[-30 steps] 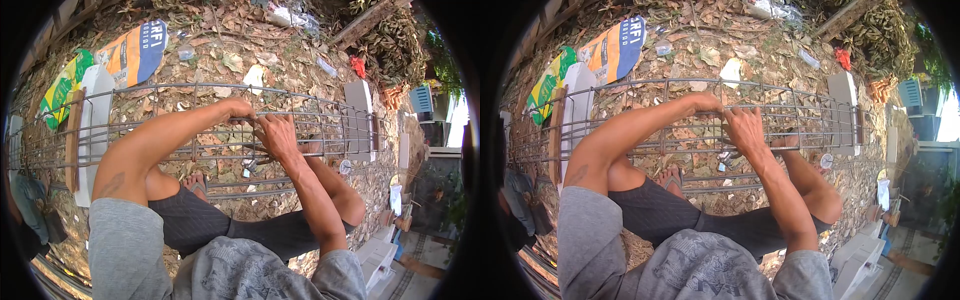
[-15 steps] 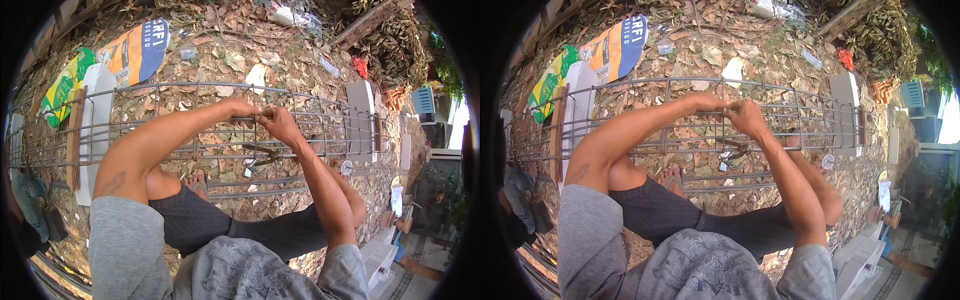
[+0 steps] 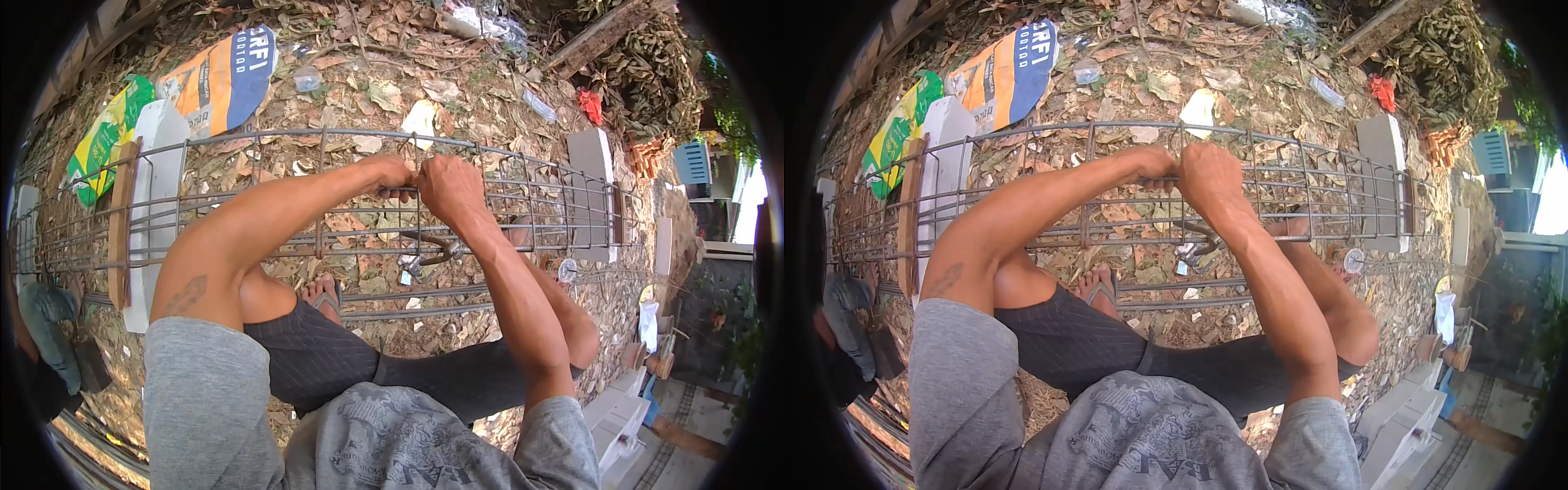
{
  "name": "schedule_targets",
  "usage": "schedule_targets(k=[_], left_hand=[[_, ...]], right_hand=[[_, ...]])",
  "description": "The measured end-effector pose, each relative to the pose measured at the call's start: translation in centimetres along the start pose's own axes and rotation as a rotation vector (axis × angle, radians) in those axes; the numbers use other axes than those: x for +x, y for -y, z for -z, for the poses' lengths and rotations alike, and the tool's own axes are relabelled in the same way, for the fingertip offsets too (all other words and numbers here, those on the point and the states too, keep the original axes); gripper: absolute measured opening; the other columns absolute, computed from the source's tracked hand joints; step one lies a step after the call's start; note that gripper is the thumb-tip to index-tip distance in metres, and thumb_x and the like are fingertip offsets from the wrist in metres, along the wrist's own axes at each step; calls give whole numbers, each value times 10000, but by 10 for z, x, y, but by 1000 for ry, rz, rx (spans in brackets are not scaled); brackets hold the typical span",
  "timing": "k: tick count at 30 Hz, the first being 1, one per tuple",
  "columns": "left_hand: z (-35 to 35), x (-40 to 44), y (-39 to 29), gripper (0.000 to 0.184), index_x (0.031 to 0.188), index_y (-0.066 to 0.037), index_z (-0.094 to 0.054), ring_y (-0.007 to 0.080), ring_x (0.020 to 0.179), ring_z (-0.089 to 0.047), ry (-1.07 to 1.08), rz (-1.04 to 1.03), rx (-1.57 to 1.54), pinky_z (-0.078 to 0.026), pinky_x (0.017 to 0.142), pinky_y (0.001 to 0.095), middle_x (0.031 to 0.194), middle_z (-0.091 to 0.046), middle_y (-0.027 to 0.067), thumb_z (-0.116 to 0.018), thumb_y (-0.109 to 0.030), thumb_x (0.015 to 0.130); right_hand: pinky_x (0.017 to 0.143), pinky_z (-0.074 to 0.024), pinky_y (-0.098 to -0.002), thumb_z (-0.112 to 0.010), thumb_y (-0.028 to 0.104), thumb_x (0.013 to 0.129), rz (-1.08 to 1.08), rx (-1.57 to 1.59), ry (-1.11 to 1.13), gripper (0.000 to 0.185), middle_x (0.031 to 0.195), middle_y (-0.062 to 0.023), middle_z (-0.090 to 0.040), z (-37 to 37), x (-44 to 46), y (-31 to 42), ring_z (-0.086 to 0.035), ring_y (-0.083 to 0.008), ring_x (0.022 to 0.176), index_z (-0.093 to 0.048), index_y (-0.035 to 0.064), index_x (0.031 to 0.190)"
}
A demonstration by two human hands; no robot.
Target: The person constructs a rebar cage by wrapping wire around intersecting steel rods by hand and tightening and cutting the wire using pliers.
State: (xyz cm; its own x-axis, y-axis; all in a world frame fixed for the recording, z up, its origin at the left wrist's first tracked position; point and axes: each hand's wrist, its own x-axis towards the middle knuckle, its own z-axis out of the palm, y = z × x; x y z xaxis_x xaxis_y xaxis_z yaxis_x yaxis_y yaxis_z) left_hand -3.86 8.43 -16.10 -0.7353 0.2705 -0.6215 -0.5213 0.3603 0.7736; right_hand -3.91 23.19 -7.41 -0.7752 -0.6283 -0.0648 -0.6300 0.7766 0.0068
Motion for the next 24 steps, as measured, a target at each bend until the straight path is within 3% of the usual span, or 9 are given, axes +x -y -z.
schedule_targets(k=[3, 4, 5, 7, 11, 14, 17, 20, 24], left_hand=[[2, 3, 0, 382, 814, -44, -738, 99, 461, -471, 8, 38, 73, -367, 415, 274, 675, -681, 30, -638, -355, 1013], [2, 5, 2, 415, 807, -52, -729, 118, 480, -485, 21, 45, 18, -363, 432, 293, 659, -649, 32, -643, -407, 1002], [3, 12, 8, 449, 800, -59, -720, 137, 498, -499, 33, 48, -37, -359, 449, 312, 642, -616, 34, -648, -459, 992], [6, 9, 9, 521, 811, -72, -716, 130, 505, -496, 57, 17, -86, -376, 468, 305, 625, -571, 23, -662, -567, 965], [8, -3, 0, 445, 864, -43, -715, 79, 545, -501, 98, 47, -91, -403, 450, 241, 694, -620, 0, -710, -476, 966], [10, 1, 11, 408, 869, -44, -718, 79, 567, -517, 149, -4, -157, -417, 458, 247, 704, -628, -1, -727, -441, 961], [12, -6, 6, 366, 854, -45, -737, 95, 601, -567, 124, -25, -92, -457, 490, 263, 746, -667, 15, -738, -395, 960], [8, -7, 4, 387, 923, -58, -770, 99, 590, -569, 68, -94, 80, -455, 517, 277, 742, -682, 33, -728, -442, 954], [10, -16, 0, 409, 905, -41, -785, 100, 578, -483, -40, -205, 287, -389, 533, 330, 663, -607, 1, -727, -444, 941]], right_hand=[[666, -561, -499, -626, 134, 856, 20, 28, -72, 191, 818, -243, -715, -13, -7, 19, -717, -410, 763, -714, -3, 757], [665, -564, -497, -621, 126, 857, 17, 20, -84, 187, 814, -243, -715, -16, -12, 26, -719, -406, 764, -716, -5, 762], [648, -571, -480, -598, 98, 864, -31, 55, 40, 167, 797, -239, -714, -15, -19, 32, -726, -395, 753, -727, -8, 873], [666, -592, -445, -618, 79, 882, -64, 54, -13, 147, 840, -210, -736, -35, -42, 41, -750, -351, 800, -744, 9, 859], [649, -603, -411, -596, 80, 935, -205, -24, 82, 162, 810, -163, -753, -42, -66, 57, -766, -306, 777, -750, 42, 904], [613, -598, -382, -584, 107, 968, -226, -96, 120, 175, 764, -126, -754, -47, -72, 60, -765, -285, 735, -737, 36, 1013], [580, -588, -364, -566, 113, 979, -146, -57, 178, 245, 763, -121, -755, -45, -73, 54, -766, -267, 722, -687, -26, 1140], [554, -575, -383, -574, 80, 962, -174, 35, 164, 480, 755, -146, -744, -50, -81, 62, -750, -275, 689, -522, -142, 1384], [534, -567, -382, -577, 51, 948, -243, 136, 96, 454, 757, -149, -747, -66, -86, 80, -751, -277, 680, -528, -191, 1328]])
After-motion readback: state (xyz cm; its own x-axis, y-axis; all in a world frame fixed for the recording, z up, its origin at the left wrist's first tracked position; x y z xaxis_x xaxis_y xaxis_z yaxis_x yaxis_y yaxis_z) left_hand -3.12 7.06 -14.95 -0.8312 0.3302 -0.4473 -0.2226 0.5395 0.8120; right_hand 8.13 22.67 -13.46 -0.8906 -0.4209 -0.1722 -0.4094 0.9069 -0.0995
